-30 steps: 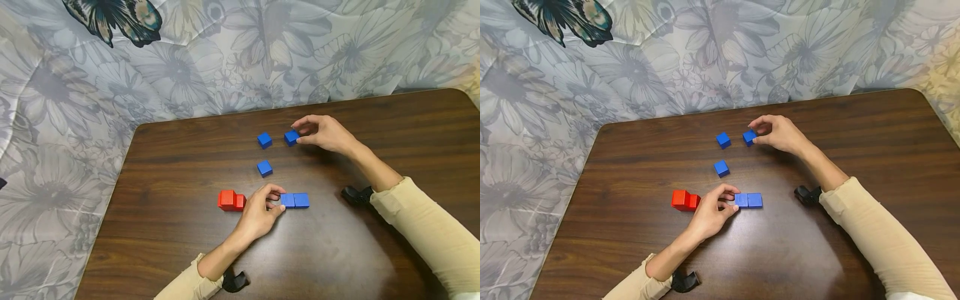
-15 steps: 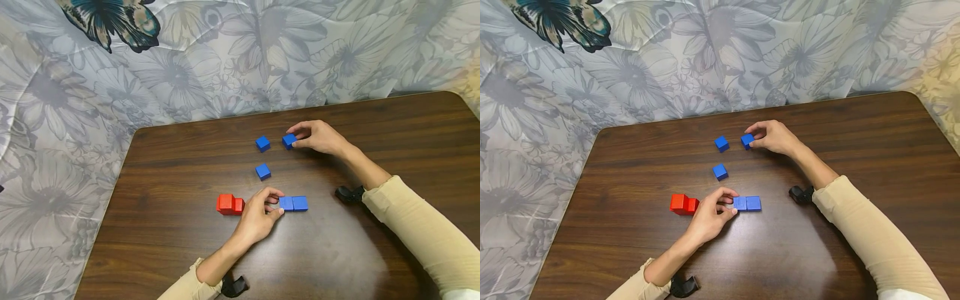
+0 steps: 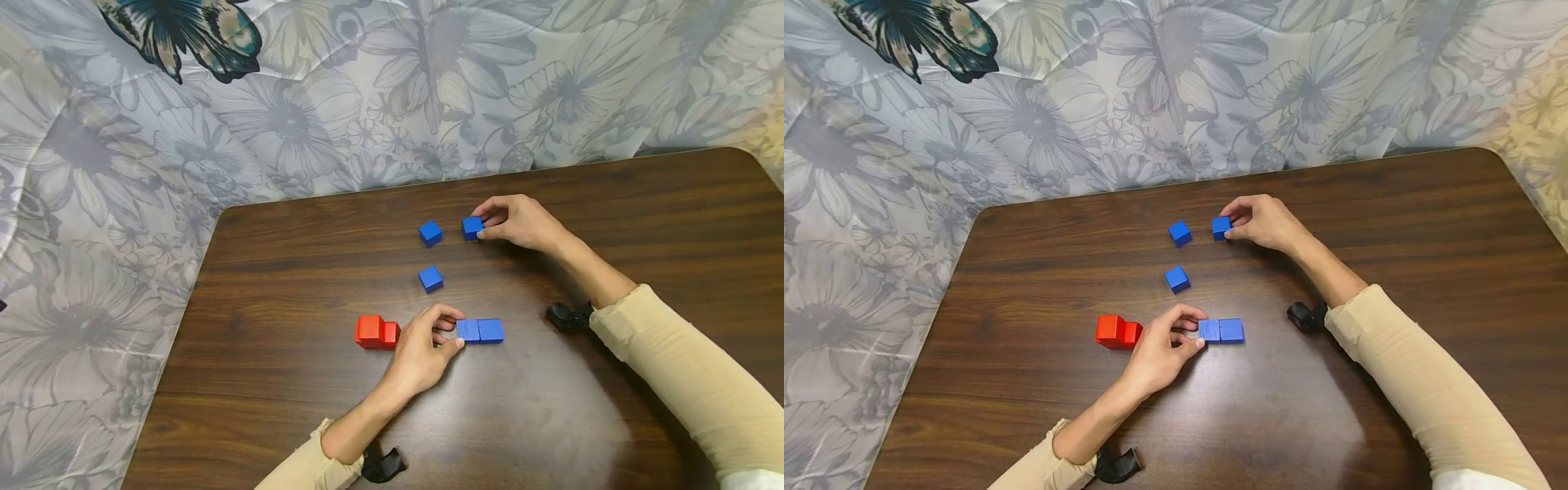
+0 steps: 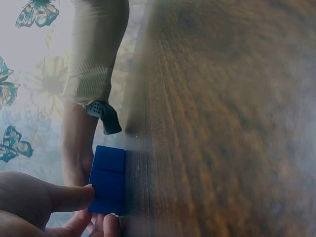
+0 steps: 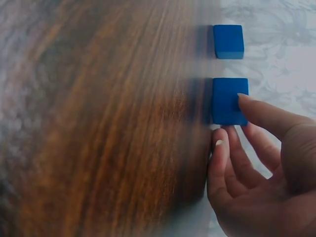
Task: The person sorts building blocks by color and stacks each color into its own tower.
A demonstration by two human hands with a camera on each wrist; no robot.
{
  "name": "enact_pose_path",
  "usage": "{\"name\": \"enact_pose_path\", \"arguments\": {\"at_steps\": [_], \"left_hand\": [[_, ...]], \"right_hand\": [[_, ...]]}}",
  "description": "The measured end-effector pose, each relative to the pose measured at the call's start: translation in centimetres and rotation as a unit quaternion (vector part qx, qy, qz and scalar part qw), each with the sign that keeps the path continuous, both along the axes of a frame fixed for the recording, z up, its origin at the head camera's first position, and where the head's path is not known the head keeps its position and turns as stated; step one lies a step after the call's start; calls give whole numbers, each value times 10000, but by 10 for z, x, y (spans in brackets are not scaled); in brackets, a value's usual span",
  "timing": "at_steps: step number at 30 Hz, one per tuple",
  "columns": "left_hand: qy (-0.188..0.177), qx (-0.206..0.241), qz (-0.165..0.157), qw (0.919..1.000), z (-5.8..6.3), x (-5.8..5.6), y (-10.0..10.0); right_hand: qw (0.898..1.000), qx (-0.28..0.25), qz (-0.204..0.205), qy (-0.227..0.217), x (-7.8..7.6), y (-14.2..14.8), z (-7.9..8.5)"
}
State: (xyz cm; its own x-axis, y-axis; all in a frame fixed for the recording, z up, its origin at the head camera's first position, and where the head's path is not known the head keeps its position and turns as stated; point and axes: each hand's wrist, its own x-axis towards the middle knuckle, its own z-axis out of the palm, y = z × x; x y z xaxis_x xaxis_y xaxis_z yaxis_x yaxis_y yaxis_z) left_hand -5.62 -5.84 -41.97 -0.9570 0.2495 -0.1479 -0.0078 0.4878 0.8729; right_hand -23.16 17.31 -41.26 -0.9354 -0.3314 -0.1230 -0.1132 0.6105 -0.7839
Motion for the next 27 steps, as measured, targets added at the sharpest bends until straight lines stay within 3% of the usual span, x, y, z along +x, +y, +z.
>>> {"name": "enact_pose_path", "arguments": {"at_steps": [15,27], "left_hand": [[-23,-16,12,10000,0,0,-1],[-1,13,14,10000,0,-1,0]], "right_hand": [[9994,-312,-132,51,9,4,3],[9995,-141,-204,206,19,9,9]]}}
